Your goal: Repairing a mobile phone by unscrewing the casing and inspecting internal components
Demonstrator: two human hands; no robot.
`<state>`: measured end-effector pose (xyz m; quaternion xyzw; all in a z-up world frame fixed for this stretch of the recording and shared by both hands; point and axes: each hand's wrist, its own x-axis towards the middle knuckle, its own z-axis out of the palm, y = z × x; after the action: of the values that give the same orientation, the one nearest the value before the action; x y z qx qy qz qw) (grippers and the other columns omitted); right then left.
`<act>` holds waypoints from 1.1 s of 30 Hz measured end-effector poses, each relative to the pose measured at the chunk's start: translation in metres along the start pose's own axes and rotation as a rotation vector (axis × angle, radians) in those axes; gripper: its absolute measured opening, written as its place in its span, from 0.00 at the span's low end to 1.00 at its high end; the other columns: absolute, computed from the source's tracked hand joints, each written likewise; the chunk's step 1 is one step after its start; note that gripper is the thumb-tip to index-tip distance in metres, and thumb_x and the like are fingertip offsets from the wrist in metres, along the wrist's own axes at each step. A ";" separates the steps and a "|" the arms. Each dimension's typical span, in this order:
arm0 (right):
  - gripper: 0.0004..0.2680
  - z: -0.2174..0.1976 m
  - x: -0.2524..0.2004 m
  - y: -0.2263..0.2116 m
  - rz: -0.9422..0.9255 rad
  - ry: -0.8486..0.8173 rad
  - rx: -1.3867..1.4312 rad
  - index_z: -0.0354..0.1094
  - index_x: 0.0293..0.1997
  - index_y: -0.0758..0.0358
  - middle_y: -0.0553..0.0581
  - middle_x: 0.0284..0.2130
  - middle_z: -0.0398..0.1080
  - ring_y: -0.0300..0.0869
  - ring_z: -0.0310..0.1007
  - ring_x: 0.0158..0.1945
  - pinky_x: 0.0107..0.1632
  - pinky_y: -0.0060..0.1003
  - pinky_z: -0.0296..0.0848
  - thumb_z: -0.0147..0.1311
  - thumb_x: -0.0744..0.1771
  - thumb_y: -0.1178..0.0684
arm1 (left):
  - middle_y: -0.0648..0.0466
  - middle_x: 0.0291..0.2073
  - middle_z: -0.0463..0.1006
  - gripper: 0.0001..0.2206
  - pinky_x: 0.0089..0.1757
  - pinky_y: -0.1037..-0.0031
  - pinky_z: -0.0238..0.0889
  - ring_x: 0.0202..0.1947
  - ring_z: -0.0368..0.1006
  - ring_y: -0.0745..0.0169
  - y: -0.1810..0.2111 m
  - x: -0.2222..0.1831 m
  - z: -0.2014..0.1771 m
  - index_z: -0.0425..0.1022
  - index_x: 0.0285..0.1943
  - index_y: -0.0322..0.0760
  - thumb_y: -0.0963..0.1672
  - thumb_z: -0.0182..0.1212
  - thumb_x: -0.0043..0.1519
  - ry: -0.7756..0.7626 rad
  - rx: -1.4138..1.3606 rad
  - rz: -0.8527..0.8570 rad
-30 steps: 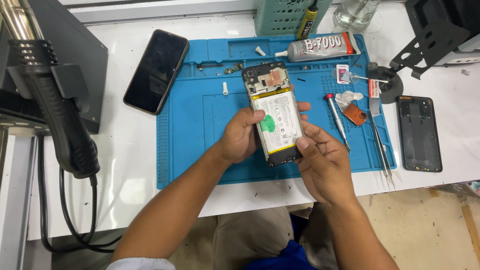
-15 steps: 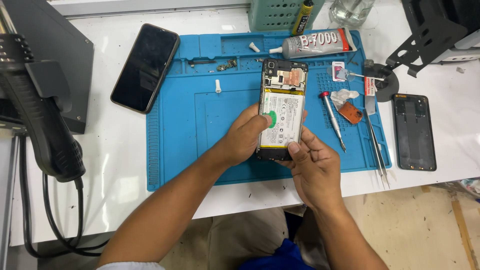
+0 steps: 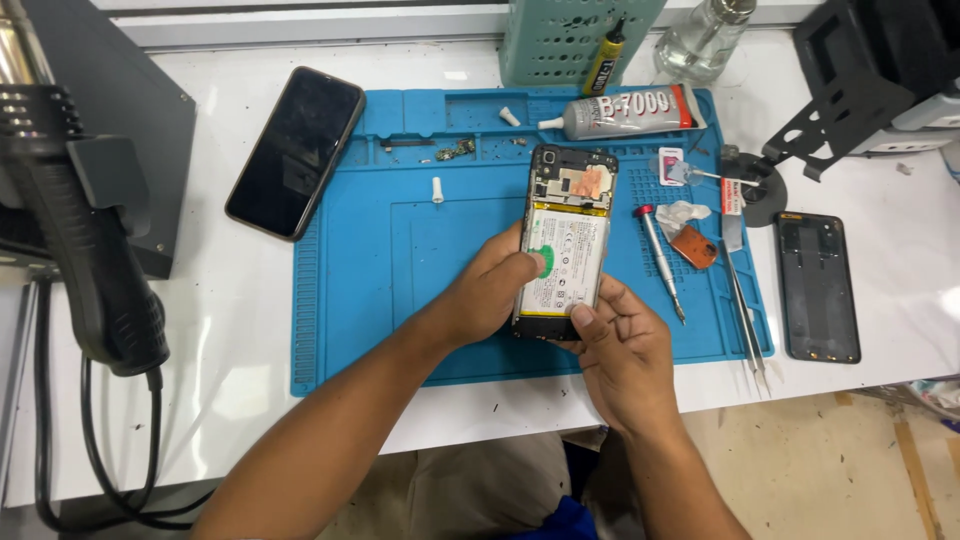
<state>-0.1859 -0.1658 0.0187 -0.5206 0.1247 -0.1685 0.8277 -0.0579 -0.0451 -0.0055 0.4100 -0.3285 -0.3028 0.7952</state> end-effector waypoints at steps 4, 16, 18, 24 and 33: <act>0.17 -0.005 -0.001 0.002 -0.007 -0.004 -0.012 0.60 0.63 0.83 0.70 0.41 0.76 0.51 0.82 0.41 0.43 0.46 0.85 0.52 0.67 0.64 | 0.47 0.43 0.78 0.18 0.52 0.60 0.68 0.46 0.72 0.58 0.017 -0.001 0.009 0.71 0.63 0.29 0.41 0.42 0.66 0.000 0.122 0.009; 0.17 -0.009 -0.004 0.002 -0.096 -0.077 0.011 0.60 0.65 0.82 0.71 0.44 0.77 0.54 0.80 0.48 0.48 0.52 0.83 0.51 0.68 0.63 | 0.36 0.52 0.80 0.21 0.55 0.53 0.72 0.51 0.79 0.47 0.018 0.005 0.039 0.69 0.64 0.30 0.44 0.50 0.63 0.028 -0.275 -0.072; 0.17 -0.012 -0.004 -0.002 -0.096 -0.140 -0.086 0.61 0.65 0.82 0.73 0.45 0.78 0.56 0.80 0.49 0.48 0.55 0.82 0.50 0.69 0.64 | 0.33 0.56 0.78 0.24 0.54 0.50 0.72 0.51 0.79 0.44 0.013 0.003 0.037 0.67 0.66 0.28 0.45 0.50 0.61 0.065 -0.324 -0.112; 0.17 -0.046 -0.007 -0.059 -0.157 -0.169 -0.569 0.68 0.60 0.76 0.75 0.47 0.78 0.59 0.80 0.53 0.52 0.56 0.79 0.57 0.65 0.64 | 0.33 0.61 0.74 0.25 0.59 0.47 0.66 0.57 0.76 0.40 0.016 0.003 0.033 0.63 0.69 0.32 0.47 0.48 0.62 0.140 -0.365 -0.137; 0.05 -0.270 0.028 -0.141 -0.346 0.420 -0.526 0.67 0.57 0.51 0.54 0.49 0.73 0.44 0.77 0.45 0.51 0.32 0.82 0.51 0.75 0.55 | 0.30 0.64 0.69 0.31 0.55 0.54 0.70 0.58 0.72 0.36 0.009 0.006 0.018 0.51 0.78 0.32 0.45 0.47 0.64 0.211 -0.486 -0.174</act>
<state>-0.2848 -0.4548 0.0306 -0.6828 0.2408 -0.3711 0.5815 -0.0657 -0.0537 0.0118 0.2631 -0.1248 -0.3956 0.8710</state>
